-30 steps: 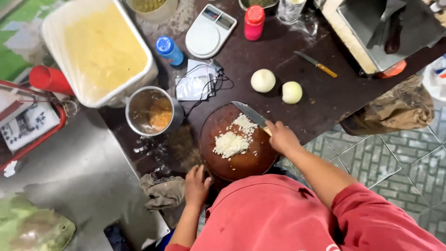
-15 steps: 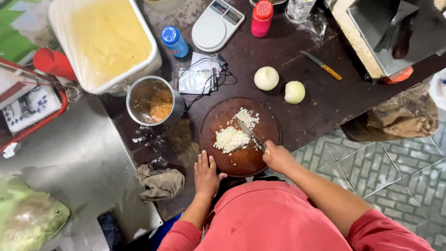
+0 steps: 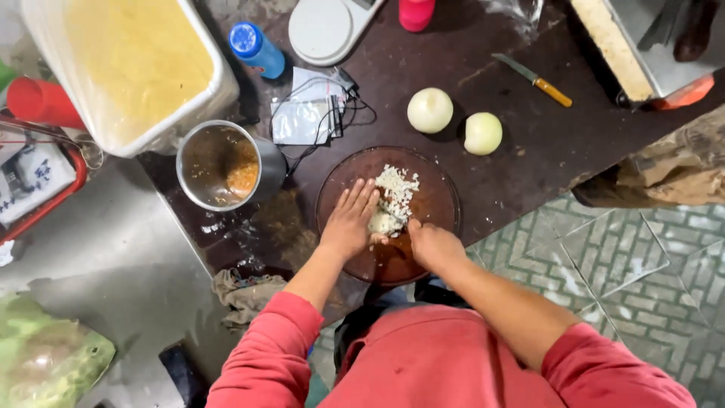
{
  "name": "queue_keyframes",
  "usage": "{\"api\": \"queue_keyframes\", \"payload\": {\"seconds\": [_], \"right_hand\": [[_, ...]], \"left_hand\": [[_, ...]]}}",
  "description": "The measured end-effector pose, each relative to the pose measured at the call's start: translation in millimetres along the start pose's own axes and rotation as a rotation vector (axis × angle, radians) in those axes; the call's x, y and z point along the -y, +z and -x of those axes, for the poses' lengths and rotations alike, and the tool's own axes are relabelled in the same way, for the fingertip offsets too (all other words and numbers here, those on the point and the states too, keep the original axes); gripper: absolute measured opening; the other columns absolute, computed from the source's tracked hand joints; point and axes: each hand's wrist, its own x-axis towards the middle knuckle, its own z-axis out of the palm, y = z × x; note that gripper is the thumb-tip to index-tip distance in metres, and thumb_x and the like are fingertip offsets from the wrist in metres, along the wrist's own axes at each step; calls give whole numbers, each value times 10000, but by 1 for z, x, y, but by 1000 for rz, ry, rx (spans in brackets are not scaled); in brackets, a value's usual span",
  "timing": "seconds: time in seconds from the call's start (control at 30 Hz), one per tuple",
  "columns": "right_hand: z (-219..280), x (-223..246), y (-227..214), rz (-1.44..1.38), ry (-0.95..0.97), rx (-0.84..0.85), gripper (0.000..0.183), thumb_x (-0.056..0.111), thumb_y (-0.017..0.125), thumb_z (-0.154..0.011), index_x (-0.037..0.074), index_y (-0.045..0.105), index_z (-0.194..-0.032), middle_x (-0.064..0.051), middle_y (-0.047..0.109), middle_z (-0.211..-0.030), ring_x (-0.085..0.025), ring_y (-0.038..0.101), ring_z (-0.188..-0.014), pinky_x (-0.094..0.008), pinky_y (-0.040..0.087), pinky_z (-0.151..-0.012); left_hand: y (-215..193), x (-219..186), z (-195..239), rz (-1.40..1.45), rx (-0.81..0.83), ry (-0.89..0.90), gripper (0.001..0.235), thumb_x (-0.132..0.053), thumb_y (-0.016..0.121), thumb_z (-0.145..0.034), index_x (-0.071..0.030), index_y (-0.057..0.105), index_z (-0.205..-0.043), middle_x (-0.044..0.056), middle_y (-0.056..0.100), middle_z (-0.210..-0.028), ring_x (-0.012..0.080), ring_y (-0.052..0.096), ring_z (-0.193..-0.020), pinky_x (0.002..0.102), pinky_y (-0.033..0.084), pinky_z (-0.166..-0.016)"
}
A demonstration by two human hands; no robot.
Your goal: Chopping white onions into small pieces on a wooden cutting board using a kitchen knife.
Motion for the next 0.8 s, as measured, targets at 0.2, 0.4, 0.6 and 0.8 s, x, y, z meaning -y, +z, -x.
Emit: {"api": "queue_keyframes", "payload": {"seconds": [0.2,0.4,0.6,0.8], "right_hand": [[-1,2,-53,47,12,88,173,178,502,-928,43,544,-1030,-233,706,-850,-411,736,-772,-528,587,-654],[6,-2,-61,-14,-14,47,169,203,502,-928,54,548,-996,-201,716,-842,-409,719,-762,-540,567,-668],[6,-15,-43,34,-1,4,119,160,500,-963,71,563,-1011,-185,705,-894,-395,725,-784,-521,577,-654],[-10,-6,-79,84,77,130,174,273,562,-976,111,583,-1037,-157,698,-895,-369,729,-824,-519,579,-682]], "left_hand": [[-1,7,-15,47,-63,71,1164,-701,686,-697,20,349,-1547,180,268,-1652,345,191,-1548,493,216,-1243],[0,-4,-12,-2,-8,63,1101,-728,659,-772,-3,366,-1548,180,285,-1674,345,199,-1572,503,221,-1260],[19,-5,-1,18,-41,43,1175,-749,622,-706,20,360,-1554,200,267,-1664,368,196,-1549,508,212,-1225],[12,1,-13,103,-156,34,1148,-758,618,-777,26,349,-1571,198,267,-1685,356,200,-1587,507,215,-1278]]}}
